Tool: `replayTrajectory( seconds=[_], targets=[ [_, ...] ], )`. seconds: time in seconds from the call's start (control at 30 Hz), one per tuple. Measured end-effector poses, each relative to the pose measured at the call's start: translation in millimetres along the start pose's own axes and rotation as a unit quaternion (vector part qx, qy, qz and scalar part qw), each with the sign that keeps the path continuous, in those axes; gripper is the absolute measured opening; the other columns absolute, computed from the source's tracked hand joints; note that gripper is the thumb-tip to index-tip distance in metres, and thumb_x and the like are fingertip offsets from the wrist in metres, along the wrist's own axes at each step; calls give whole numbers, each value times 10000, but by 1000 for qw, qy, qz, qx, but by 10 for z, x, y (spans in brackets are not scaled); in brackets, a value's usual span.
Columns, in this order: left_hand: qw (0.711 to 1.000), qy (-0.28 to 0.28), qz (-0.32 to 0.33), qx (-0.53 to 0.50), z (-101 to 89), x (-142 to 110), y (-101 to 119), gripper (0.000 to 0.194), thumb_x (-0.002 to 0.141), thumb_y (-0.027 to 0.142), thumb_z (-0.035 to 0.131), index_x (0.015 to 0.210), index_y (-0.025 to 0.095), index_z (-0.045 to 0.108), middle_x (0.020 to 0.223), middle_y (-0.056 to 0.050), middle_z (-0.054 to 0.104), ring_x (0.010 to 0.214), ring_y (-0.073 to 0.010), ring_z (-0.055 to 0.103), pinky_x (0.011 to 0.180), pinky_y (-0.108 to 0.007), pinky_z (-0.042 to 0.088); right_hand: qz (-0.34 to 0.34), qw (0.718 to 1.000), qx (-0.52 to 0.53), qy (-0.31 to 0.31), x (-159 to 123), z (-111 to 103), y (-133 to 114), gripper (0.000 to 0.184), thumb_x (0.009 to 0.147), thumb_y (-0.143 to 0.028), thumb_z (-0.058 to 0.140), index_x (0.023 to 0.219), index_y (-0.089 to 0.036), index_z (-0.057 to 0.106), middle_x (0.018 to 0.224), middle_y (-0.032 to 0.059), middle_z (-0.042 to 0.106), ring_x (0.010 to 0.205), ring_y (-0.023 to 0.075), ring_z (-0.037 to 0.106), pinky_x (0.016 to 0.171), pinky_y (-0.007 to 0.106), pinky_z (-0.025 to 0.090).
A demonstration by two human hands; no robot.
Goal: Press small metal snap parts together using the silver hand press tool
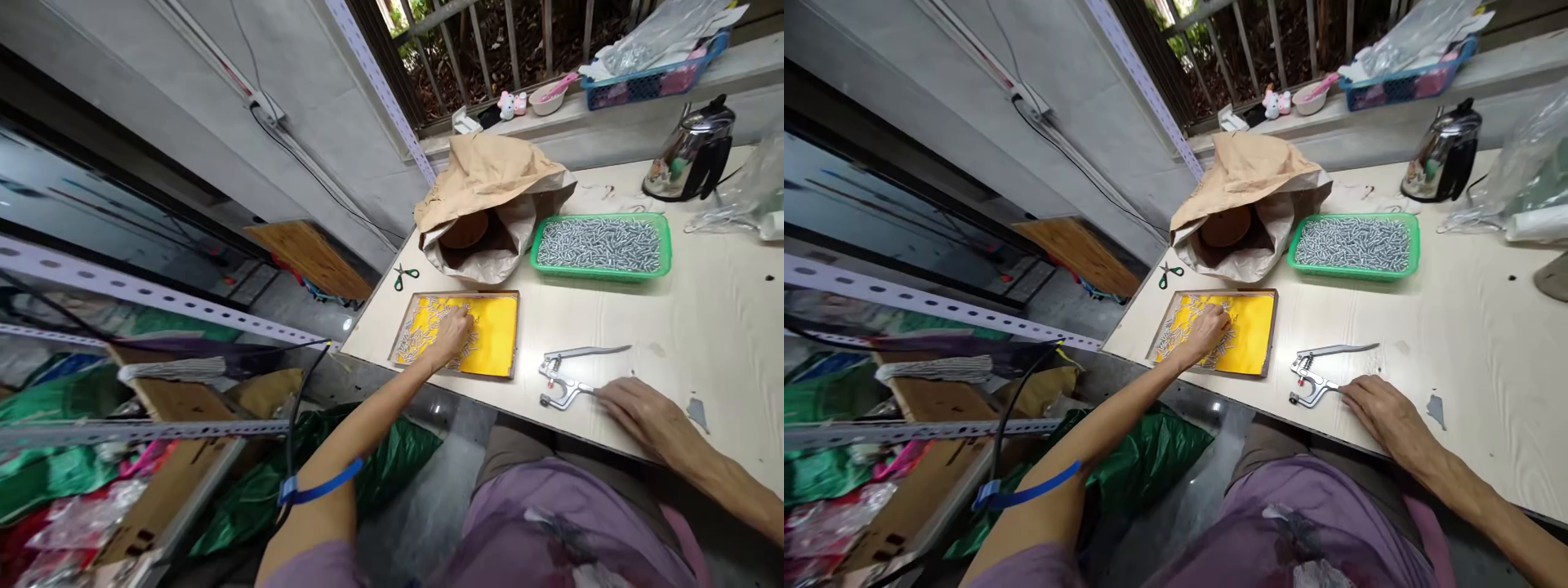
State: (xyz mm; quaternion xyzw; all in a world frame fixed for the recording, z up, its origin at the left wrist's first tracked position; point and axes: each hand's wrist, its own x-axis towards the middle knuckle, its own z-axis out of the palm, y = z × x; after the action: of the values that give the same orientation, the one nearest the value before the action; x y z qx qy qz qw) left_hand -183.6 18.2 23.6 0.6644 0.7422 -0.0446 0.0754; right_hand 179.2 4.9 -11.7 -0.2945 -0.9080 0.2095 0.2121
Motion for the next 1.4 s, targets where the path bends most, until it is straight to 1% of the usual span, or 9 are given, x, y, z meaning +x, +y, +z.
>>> replayTrajectory(
  seconds=[0.1, 0.17, 0.3, 0.43, 0.67, 1.1, 1.27, 1.33, 1.4],
  targets=[
    [980, -8, -19, -198, 4, -184, 224, 132, 834, 149, 545, 810, 133, 674, 801, -61, 658, 727, -150, 587, 706, -267, 490, 5, 999, -50, -8, -23, 50, -37, 297, 983, -263, 368, 997, -206, 659, 860, 82, 652, 791, 206, 630, 696, 331, 527],
    [933, -68, -43, -350, 61, -361, 454, 137, 814, 231, 586, 825, 134, 683, 700, -15, 641, 546, -99, 527, 551, -219, 453, 15, 995, -93, -20, -29, 102, -45, 258, 971, -231, 397, 990, -179, 649, 839, 83, 628, 766, 204, 610, 670, 319, 506],
    [871, -127, -76, -469, 224, -632, 906, 213, 742, 324, 652, 779, 119, 698, 627, 6, 628, 485, -72, 474, 464, -182, 366, 42, 984, -162, -59, -26, 192, -33, 227, 920, -94, 415, 865, -150, 629, 778, 68, 583, 673, 183, 552, 580, 292, 431],
    [858, -150, -115, -477, 372, -656, 1106, 257, 702, 368, 678, 699, 110, 671, 552, 30, 576, 468, -54, 423, 439, -165, 305, 40, 982, -172, -73, -31, 192, -35, 260, 880, -12, 402, 803, -161, 600, 772, 60, 580, 681, 171, 529, 600, 281, 389],
    [833, -239, -153, -475, 490, -620, 1143, 285, 730, 403, 641, 663, 127, 622, 421, 77, 444, 356, -45, 353, 388, -176, 265, 42, 985, -149, -75, -37, 124, -79, 250, 862, -1, 405, 823, -165, 590, 808, 66, 583, 706, 173, 502, 640, 283, 371],
    [875, -292, -121, -366, 312, -484, 1213, 275, 761, 339, 619, 566, 151, 568, 365, 74, 420, 353, -60, 368, 413, -189, 261, 59, 986, -135, -81, -51, 147, -85, 245, 893, -14, 389, 840, -165, 575, 826, 69, 585, 727, 174, 509, 645, 280, 367],
    [892, -165, -114, -406, 434, -649, 1225, 188, 753, 288, 639, 656, 127, 641, 459, 58, 505, 456, -72, 459, 480, -183, 323, 56, 985, -144, -74, -69, 170, -87, 263, 883, 7, 380, 831, -167, 569, 827, 64, 585, 727, 171, 505, 643, 275, 361],
    [877, -168, -137, -429, 460, -682, 1222, 168, 753, 270, 648, 671, 123, 643, 469, 59, 510, 443, -67, 452, 464, -181, 316, 53, 985, -150, -69, -78, 183, -83, 269, 875, 21, 379, 836, -163, 573, 825, 64, 585, 726, 172, 505, 638, 277, 355],
    [837, -233, -177, -462, 456, -671, 1213, 169, 775, 265, 637, 680, 125, 625, 450, 72, 487, 377, -52, 394, 410, -179, 275, 51, 985, -154, -64, -80, 192, -80, 266, 872, 27, 384, 838, -155, 576, 817, 66, 584, 720, 174, 505, 629, 281, 349]
  ],
)
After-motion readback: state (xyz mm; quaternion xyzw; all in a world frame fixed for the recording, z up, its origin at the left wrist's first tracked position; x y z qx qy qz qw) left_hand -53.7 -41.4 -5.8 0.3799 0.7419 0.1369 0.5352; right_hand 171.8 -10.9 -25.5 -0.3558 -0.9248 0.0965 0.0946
